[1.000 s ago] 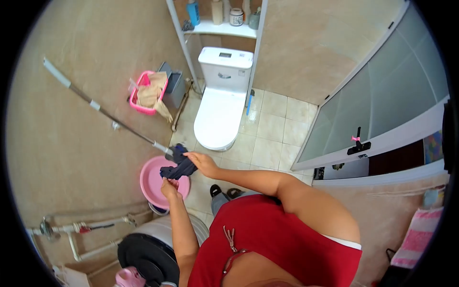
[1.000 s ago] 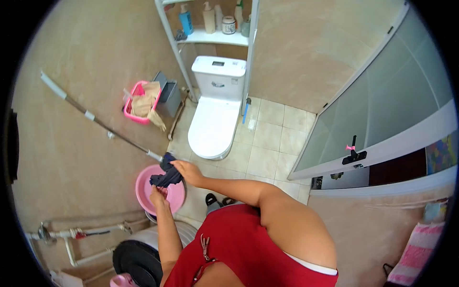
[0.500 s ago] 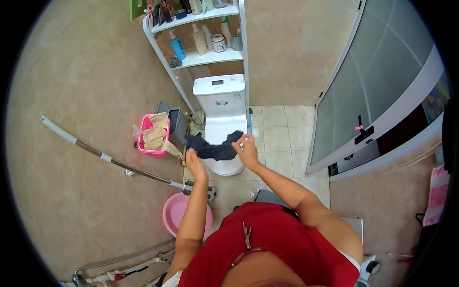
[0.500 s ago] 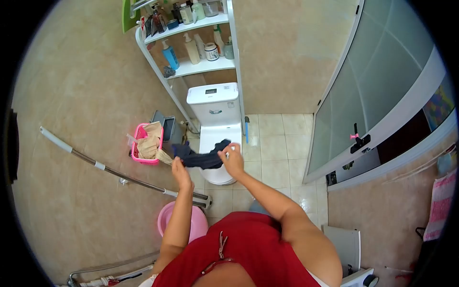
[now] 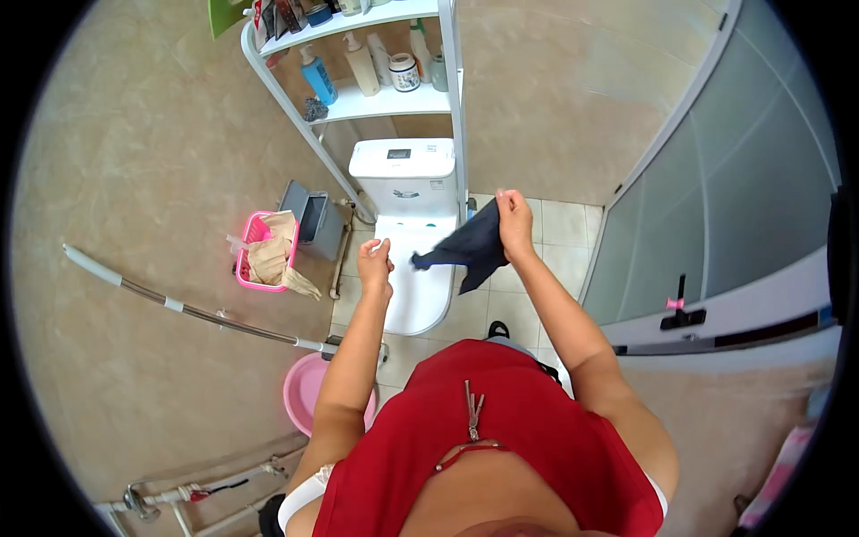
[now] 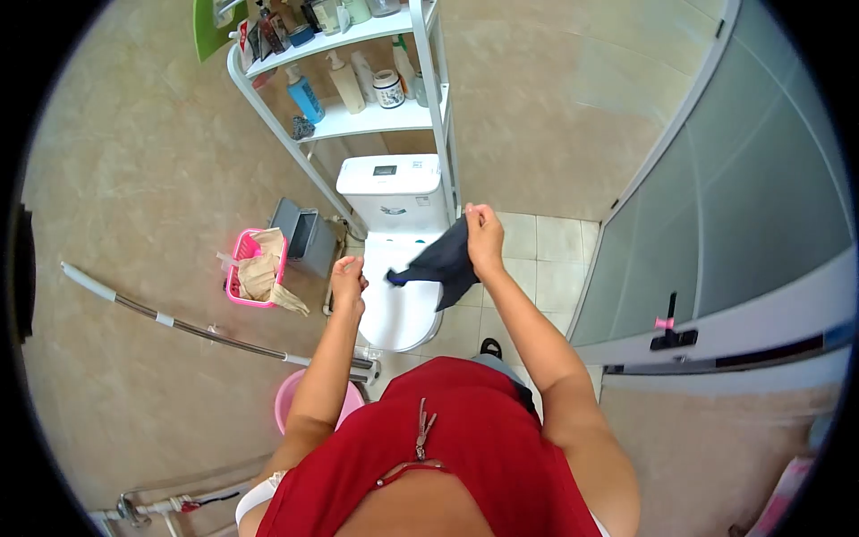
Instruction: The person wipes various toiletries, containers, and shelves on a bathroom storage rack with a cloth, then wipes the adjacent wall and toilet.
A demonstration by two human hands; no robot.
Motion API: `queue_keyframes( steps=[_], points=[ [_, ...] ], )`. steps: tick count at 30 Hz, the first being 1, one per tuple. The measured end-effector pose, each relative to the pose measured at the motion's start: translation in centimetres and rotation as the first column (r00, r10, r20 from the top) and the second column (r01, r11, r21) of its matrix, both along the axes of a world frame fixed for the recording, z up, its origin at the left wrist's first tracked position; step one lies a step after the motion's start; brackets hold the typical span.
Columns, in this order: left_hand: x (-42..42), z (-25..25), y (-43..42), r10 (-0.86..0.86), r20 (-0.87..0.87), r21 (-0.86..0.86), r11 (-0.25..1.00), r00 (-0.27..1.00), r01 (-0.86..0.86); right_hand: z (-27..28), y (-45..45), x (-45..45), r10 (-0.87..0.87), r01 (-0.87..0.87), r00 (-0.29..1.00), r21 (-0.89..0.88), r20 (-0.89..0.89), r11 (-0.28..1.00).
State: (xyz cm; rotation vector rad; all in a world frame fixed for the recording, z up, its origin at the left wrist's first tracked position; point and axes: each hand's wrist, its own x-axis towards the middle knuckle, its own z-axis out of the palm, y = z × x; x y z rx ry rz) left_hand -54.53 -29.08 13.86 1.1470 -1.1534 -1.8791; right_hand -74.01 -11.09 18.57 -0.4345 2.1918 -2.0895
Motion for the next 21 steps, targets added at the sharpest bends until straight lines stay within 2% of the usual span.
queue_keyframes(
  steps=[1,2,4,6,7,8,10,12,13,16,17,19,20,21],
  points=[
    [-1.0,-0.2,0.2,-0.001,0.018,-0.044,0.999,1.0,0.002,0.0,0.3,-2.0,0.082,-0.078,0.994,-0.068,0.068,0.995],
    [-1.9,-0.4,0.2,-0.003,0.038,-0.088,0.996,0.999,0.007,0.2,0.3,-3.2,0.158,-0.157,0.986,-0.027,0.057,0.987],
    [-5.1,0.9,0.4,-0.172,0.059,-0.193,0.964,0.983,0.181,2.0,-0.1,-5.3,0.311,-0.312,0.95,0.042,0.03,0.949],
    [-7.9,1.0,2.9,-0.4,0.039,-0.224,0.89,0.916,0.398,1.7,-0.5,-6.2,0.463,-0.463,0.886,0.031,-0.014,0.886],
    [-9.7,1.2,4.1,-0.459,0.103,-0.241,0.849,0.883,0.469,2.1,-0.8,-6.4,0.506,-0.506,0.862,0.006,0.021,0.862],
    [-11.1,1.5,5.3,-0.512,0.1,-0.261,0.814,0.853,0.519,2.5,-1.4,-6.6,0.548,-0.547,0.835,-0.025,0.05,0.836],
    [-13.2,3.0,6.6,-0.606,-0.094,-0.117,0.794,0.789,0.596,4.1,-2.5,-6.7,0.695,-0.635,0.685,-0.29,0.218,0.716],
    [-14.5,2.8,5.7,-0.552,-0.115,-0.044,0.834,0.826,0.55,3.9,-3.9,-8.0,0.687,-0.602,0.696,-0.354,0.207,0.716],
    [-14.9,3.4,5.2,-0.507,-0.15,-0.007,0.859,0.849,0.512,3.4,-4.4,-9.1,0.692,-0.557,0.661,-0.428,0.291,0.712],
    [-15.2,4.4,2.7,-0.348,-0.297,0.075,0.92,0.889,0.385,1.2,-5.4,-12.1,0.579,-0.399,0.656,-0.428,0.484,0.811],
    [-15.3,4.5,1.9,-0.257,-0.336,0.144,0.937,0.906,0.319,-2.9,-5.7,-14.4,0.555,-0.51,0.675,-0.235,0.487,0.827],
    [-15.7,4.9,-0.7,-0.139,-0.394,0.223,0.945,0.909,0.241,-5.8,-6.3,-15.8,0.484,-0.52,0.632,-0.132,0.605,0.844],
    [-16.1,5.0,-1.6,-0.136,-0.46,0.274,0.918,0.878,0.286,-6.7,-6.8,-16.1,0.442,-0.525,0.612,-0.081,0.656,0.847],
    [-16.3,6.2,-2.2,-0.132,-0.515,0.322,0.886,0.847,0.334,-7.3,-7.4,-15.3,0.448,-0.546,0.507,-0.129,0.736,0.828]
  ],
)
